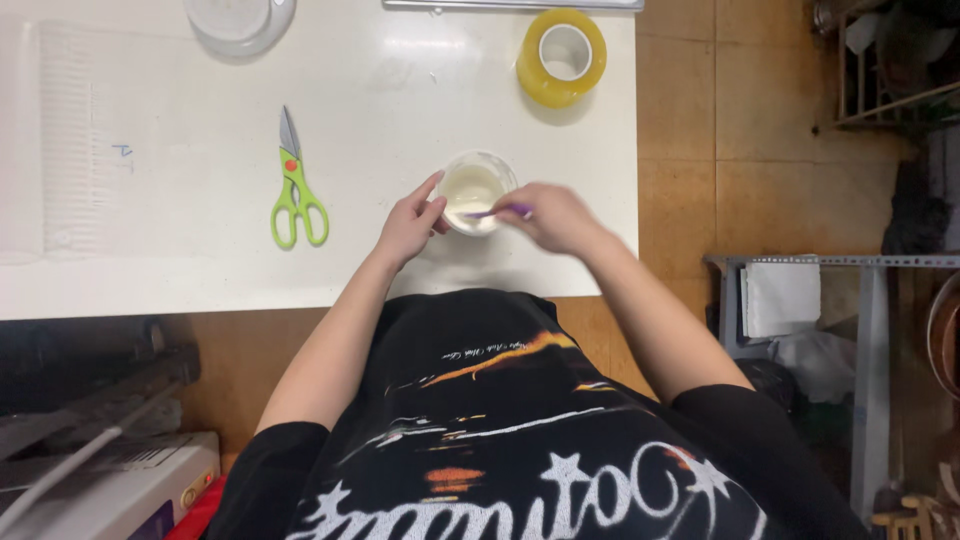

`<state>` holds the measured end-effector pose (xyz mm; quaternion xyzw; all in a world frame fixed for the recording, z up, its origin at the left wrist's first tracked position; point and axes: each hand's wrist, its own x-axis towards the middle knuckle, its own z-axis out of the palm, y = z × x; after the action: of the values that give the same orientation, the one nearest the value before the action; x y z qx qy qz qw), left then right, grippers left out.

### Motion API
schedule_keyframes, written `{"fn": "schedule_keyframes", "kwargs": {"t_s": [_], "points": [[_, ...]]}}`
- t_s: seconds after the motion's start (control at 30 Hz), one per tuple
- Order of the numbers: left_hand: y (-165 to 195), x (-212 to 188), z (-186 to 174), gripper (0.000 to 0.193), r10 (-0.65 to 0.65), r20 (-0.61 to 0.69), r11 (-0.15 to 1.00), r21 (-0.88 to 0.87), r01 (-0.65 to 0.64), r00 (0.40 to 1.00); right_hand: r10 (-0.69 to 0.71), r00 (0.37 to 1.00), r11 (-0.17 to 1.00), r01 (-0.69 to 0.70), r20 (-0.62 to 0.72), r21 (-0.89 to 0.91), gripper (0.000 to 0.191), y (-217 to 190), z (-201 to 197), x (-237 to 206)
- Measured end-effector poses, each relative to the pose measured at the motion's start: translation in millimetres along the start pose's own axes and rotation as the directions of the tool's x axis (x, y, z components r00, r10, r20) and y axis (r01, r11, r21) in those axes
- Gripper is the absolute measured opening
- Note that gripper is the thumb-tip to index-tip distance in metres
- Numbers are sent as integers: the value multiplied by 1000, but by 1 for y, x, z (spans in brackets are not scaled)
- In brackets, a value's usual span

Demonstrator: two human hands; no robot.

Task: The person holds a small bowl on a white worktable and stirs a thick white mixture inside it with a purple spatula, steadying the bowl with the other hand. They keep stirring for most of the episode, then set the spatula on a tape roll and reach toward items at the far side of the table.

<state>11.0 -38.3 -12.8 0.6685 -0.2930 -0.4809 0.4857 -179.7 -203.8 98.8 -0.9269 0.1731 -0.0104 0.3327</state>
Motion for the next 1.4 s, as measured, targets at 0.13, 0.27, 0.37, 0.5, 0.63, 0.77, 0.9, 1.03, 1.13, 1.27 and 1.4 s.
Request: {"fn": "schedule_keyframes", "kwargs": {"t_s": [0.13, 0.27, 0.37, 0.5, 0.63, 0.77, 0.9, 1.03, 1.13, 1.27, 1.4], "points": [[0, 0, 1, 57, -14, 0, 999, -38, 14, 1000, 136, 986, 988, -142, -96, -65, 19, 1, -1, 1], [0, 3, -1, 58, -1, 13, 1000, -18, 1, 1000, -30, 999, 995, 29, -12, -97, 20, -4, 0, 8], [-2, 5, -2, 58, 14, 0, 998, 58, -14, 1000, 35, 999, 985, -32, 12, -171, 18, -7, -6, 8], [-4, 8, 1, 56, 43, -17, 998, 35, -43, 999, -29, 991, 993, 13, -131, -119, 19, -13, -10, 7], [-5, 6, 1, 58, 37, -14, 999, -2, -37, 999, 22, 995, 985, -5, 94, -170, 19, -19, -12, 9], [-3, 3, -2, 59, 17, 28, 999, -27, -17, 999, 83, 996, 986, -87, -34, -145, 20, -21, -14, 8], [-2, 3, 0, 61, 4, 44, 997, -73, -1, 999, -30, 999, 992, 35, 41, -118, 21, -16, -9, 6], [-2, 3, 2, 61, -1, 60, 996, -90, 7, 998, 38, 999, 990, -40, -15, -133, 19, -9, -8, 8], [-1, 2, 2, 61, 0, 69, 996, -92, 6, 998, 3, 998, 988, -14, -70, -151, 19, -8, -10, 9], [1, 0, 1, 61, -20, 57, 997, -67, 24, 998, 49, 996, 973, -32, 70, -229, 19, -11, -9, 9], [-1, 1, 4, 61, -74, 57, 992, -95, 79, 996, 20, 993, 975, -45, -116, -219, 18, -10, -1, 11]]}}
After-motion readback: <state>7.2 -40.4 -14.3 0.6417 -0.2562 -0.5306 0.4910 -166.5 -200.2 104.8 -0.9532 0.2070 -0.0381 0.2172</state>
